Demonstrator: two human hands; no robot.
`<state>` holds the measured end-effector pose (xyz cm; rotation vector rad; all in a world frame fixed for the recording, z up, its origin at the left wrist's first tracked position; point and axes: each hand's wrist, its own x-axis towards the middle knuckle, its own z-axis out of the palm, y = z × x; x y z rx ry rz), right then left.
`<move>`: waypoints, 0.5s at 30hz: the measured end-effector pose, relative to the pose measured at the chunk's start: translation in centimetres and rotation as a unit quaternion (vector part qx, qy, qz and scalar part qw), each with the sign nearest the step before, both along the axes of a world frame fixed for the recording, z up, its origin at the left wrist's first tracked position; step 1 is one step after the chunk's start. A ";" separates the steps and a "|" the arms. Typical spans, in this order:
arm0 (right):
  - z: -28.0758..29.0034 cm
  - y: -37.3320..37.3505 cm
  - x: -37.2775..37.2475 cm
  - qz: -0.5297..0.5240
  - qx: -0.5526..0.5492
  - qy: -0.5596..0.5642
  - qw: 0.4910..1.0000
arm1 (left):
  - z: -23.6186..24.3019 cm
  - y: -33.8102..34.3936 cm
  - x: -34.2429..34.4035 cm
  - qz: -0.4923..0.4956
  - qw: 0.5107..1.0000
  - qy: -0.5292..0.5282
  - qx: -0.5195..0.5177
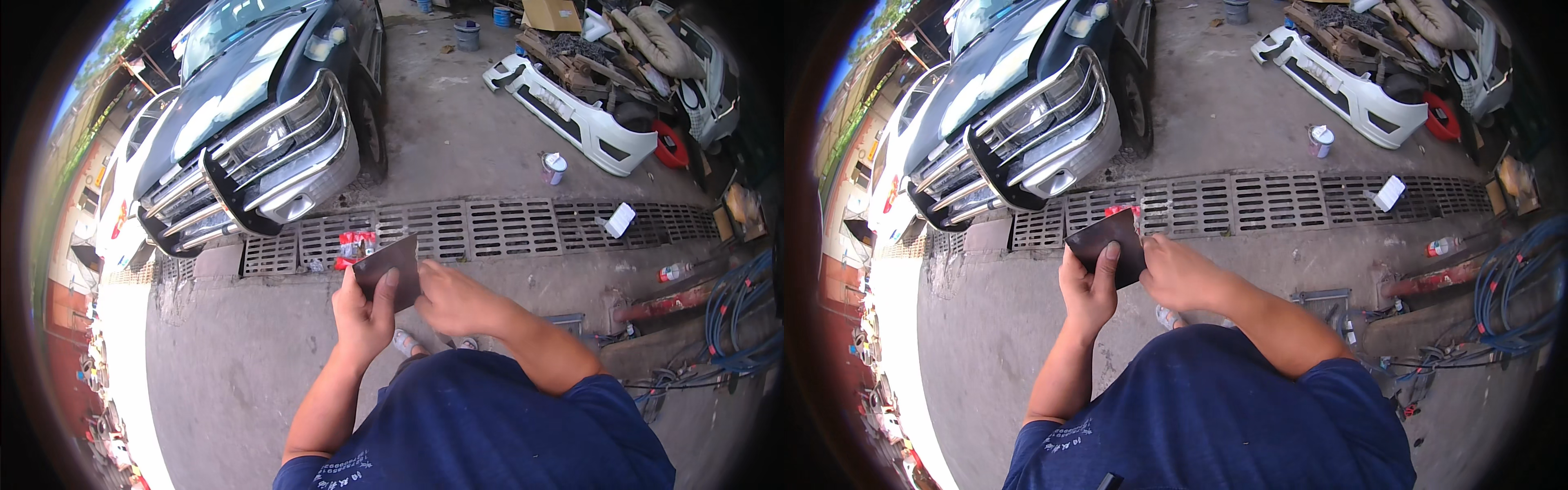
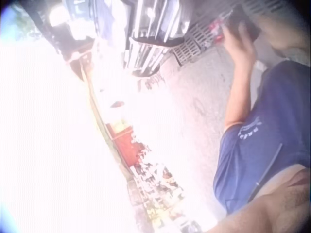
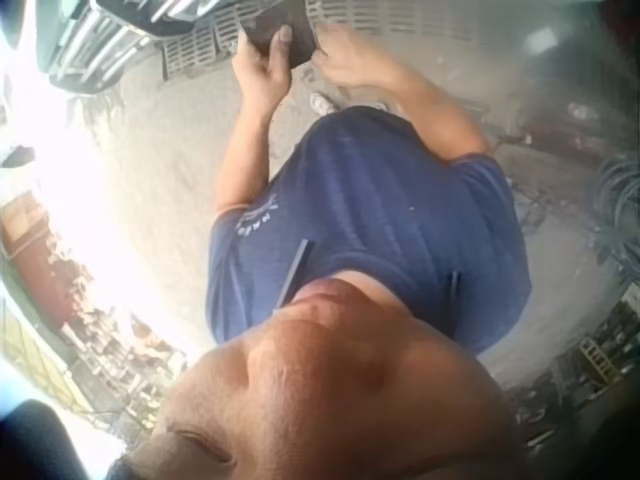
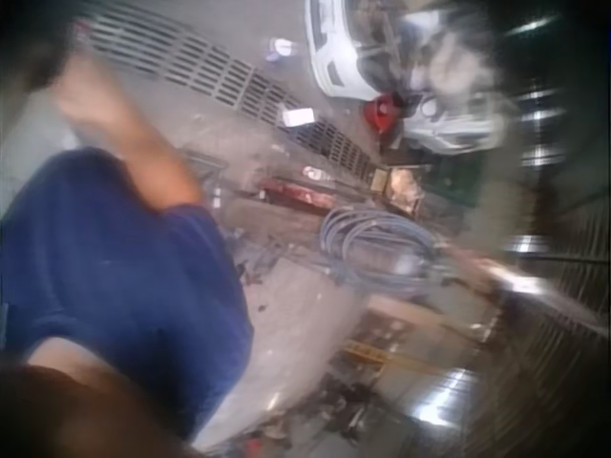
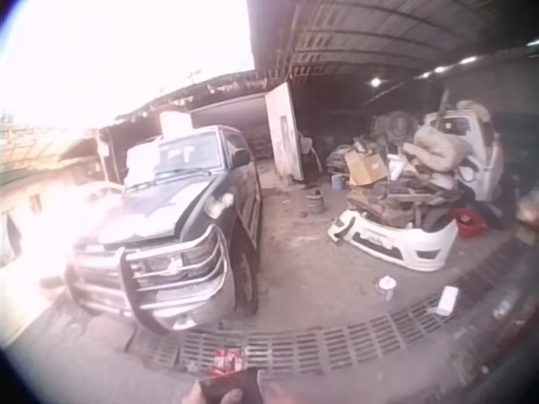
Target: The person sands a white filler patch on the hood of a dark-colored SUV using a sanding block. After sanding, they inspect the surface by hand and then rub the sandpaper against a metal bar to clean it.
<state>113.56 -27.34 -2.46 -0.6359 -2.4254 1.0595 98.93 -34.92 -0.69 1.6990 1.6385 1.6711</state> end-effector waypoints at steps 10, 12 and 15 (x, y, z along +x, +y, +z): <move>-0.4 0.7 1.7 -0.020 0.002 -0.078 0.997 | 0.2 1.5 0.0 0.002 0.998 -0.060 -0.013; -1.3 2.1 3.2 -0.022 0.026 -0.041 0.999 | 0.2 1.8 -0.8 -0.014 0.987 -0.159 -0.029; 1.8 3.9 5.1 -0.061 -0.135 -0.086 0.985 | -0.2 2.0 -2.3 -0.015 0.947 -0.307 -0.095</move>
